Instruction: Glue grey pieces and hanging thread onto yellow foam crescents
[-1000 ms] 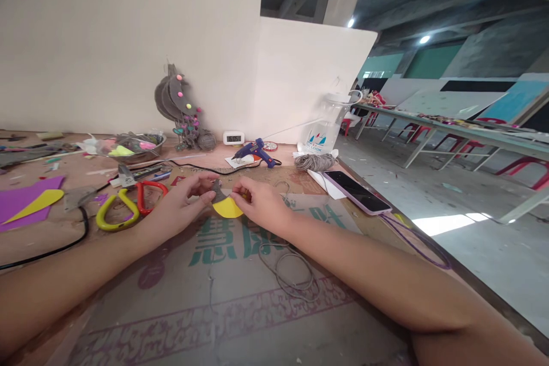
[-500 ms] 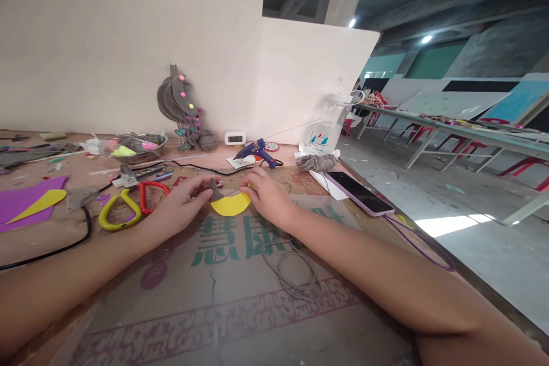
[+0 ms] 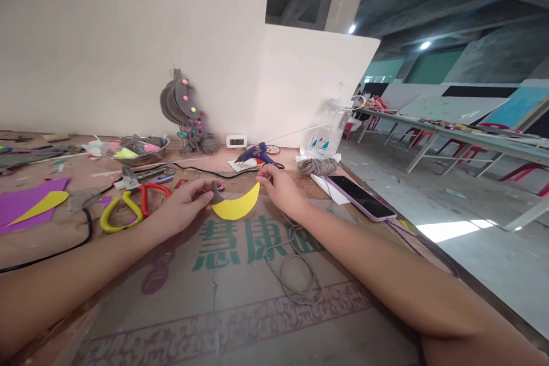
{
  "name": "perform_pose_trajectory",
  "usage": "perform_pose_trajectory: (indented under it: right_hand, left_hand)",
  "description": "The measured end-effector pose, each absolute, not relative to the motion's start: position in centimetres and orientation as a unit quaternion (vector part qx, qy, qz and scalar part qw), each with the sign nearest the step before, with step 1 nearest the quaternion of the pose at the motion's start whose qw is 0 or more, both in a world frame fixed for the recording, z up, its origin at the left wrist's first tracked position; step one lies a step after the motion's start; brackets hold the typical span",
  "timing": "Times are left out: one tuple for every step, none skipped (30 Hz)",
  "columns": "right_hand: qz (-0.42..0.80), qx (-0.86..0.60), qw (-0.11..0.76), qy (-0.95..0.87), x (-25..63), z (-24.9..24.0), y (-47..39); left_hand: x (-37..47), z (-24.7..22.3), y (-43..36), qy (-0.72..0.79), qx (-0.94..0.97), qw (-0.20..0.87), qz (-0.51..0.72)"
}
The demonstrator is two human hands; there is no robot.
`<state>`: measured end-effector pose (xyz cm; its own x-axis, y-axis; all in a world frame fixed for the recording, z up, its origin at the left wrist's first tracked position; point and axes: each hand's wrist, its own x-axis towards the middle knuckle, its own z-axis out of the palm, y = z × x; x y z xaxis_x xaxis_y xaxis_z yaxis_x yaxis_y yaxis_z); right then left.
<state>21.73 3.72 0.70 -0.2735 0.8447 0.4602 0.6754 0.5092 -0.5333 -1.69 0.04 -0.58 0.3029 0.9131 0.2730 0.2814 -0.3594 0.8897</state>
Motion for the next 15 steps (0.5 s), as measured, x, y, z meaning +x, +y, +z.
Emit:
perform_pose_trajectory:
  right_hand:
    - [0.122,-0.479,0.361,-0.79,21.9,0.6,3.9]
    - [0.122,-0.479,0.355,-0.794,22.1,0.6,4.0]
    - [0.118,-0.478,0.347,-0.798,22.2,0.6,4.0]
    - [0.11,-0.476,0.339,-0.804,22.2,0.7,3.9]
    - [0.099,-0.472,0.335,-0.81,22.2,0.9,3.8]
    - [0.084,-0.464,0.333,-0.817,22.1,1.2,3.5]
    - [0.067,-0.453,0.334,-0.824,21.9,1.6,3.2]
    - [0.049,-0.439,0.336,-0.832,21.7,2.0,2.9]
    - [0.033,-0.425,0.336,-0.84,21.4,2.6,2.6]
    - [0.024,-0.411,0.338,-0.846,21.1,3.1,2.3]
    - [0.028,-0.402,0.339,-0.85,20.9,3.6,2.0]
    - [0.042,-0.399,0.34,-0.85,20.7,4.1,1.8]
    - [0.064,-0.403,0.345,-0.845,20.7,4.5,1.6]
    - [0.089,-0.412,0.351,-0.836,20.8,4.8,1.4]
    - [0.111,-0.424,0.357,-0.825,21.1,5.1,1.3]
  left_hand:
    - [-1.7,-0.6,0.0,0.418,0.708,0.389,0.415]
    - [-1.7,-0.6,0.0,0.416,0.704,0.397,0.416]
    - [-1.6,-0.5,0.0,0.414,0.699,0.406,0.418]
    - [-1.6,-0.5,-0.1,0.411,0.693,0.417,0.42]
    - [-1.5,-0.4,-0.2,0.407,0.686,0.43,0.423]
    - [-1.5,-0.4,-0.3,0.402,0.679,0.442,0.427]
    - [-1.4,-0.4,-0.3,0.399,0.671,0.452,0.43]
    - [-1.4,-0.4,-0.4,0.398,0.667,0.458,0.432]
    - [-1.4,-0.4,-0.4,0.398,0.666,0.458,0.434]
    - [-1.4,-0.4,-0.4,0.399,0.669,0.452,0.435]
    - [-1.4,-0.5,-0.3,0.401,0.673,0.443,0.436]
    - [-1.4,-0.6,-0.2,0.403,0.678,0.434,0.436]
    - [-1.5,-0.7,-0.1,0.403,0.682,0.426,0.436]
    - [-1.5,-0.8,-0.1,0.403,0.685,0.422,0.436]
    - [-1.6,-0.8,0.0,0.403,0.687,0.418,0.437]
